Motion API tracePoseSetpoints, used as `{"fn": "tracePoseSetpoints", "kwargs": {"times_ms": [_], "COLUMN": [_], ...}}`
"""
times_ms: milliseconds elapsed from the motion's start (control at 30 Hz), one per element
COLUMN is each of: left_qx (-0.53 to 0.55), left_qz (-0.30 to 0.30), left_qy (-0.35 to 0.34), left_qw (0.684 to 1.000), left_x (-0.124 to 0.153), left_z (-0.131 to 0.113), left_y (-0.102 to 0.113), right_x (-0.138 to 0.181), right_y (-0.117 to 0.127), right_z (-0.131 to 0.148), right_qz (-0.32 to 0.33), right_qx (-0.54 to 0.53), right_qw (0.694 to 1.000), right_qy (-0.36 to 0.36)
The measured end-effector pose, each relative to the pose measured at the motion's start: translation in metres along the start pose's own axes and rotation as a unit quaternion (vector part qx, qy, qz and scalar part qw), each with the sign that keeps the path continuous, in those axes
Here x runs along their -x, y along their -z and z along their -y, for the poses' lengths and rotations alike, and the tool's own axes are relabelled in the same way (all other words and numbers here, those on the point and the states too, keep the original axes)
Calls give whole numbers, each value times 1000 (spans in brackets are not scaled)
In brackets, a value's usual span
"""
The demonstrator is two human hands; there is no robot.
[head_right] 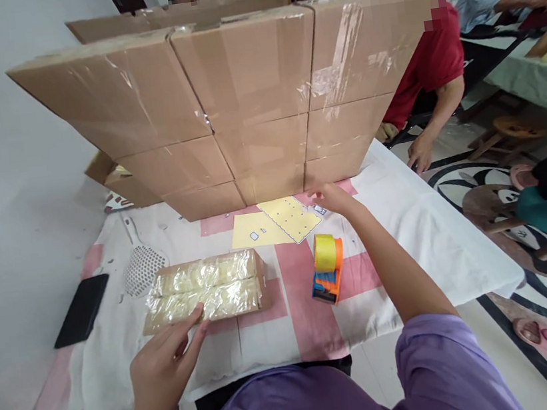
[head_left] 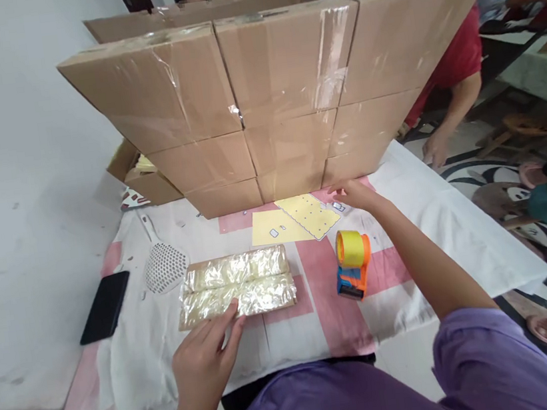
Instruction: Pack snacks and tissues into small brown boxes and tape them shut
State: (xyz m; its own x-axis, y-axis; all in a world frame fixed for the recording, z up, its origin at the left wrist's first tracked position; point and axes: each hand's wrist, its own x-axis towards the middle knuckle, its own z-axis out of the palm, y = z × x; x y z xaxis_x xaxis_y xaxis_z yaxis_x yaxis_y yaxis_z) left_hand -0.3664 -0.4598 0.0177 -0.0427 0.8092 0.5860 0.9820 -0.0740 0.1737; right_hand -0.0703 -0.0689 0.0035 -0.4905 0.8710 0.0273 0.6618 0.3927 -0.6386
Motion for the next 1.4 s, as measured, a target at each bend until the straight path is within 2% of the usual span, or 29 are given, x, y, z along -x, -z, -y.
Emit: {"fn": "tracePoseSetpoints", "kwargs": {"times_ms": [67,133,267,500,633,767,867,967,1067,1167,1300,1400], "left_qx": [-6,-10,-11,-2,7,0,-4,-3,-11,-4,6,6], "left_qz": [-4,-7,3,17,18,23,21,18,15,13,21,26], "left_qy": [2,4,4,20,23,23,19,12,7,11,16,19], "left_qw": [1000,1000,1000,1000,1000,999,1000,1000,1000,1000,1000,999], "left_x": [-1,-3,-4,-3,-2,-2,-2,-1,-1,1,3,4], "left_z": [0,0,0,-1,1,3,5,7,10,12,12,11], "left_y": [-1,-2,-1,-1,-1,-1,-1,-1,-2,-2,-2,-1], "right_x": [2,4,8,22,32,49,70,95,123,145,159,164], "right_y": [0,-7,-17,-22,-18,-2,11,8,-21,-72,-133,-155], "right_z": [-26,-38,-45,-46,-36,-17,6,36,71,97,108,105], "right_qz": [12,18,0,-48,-74,-144,-194,-207,-138,-53,-13,-7], "right_qx": [-16,-35,-73,-168,-224,-303,-326,-348,-420,-497,-562,-573], "right_qw": [1000,999,997,984,971,942,925,914,897,866,824,816], "right_qy": [-8,-6,-2,-26,-38,-20,-15,-20,-15,-26,-70,-77]}}
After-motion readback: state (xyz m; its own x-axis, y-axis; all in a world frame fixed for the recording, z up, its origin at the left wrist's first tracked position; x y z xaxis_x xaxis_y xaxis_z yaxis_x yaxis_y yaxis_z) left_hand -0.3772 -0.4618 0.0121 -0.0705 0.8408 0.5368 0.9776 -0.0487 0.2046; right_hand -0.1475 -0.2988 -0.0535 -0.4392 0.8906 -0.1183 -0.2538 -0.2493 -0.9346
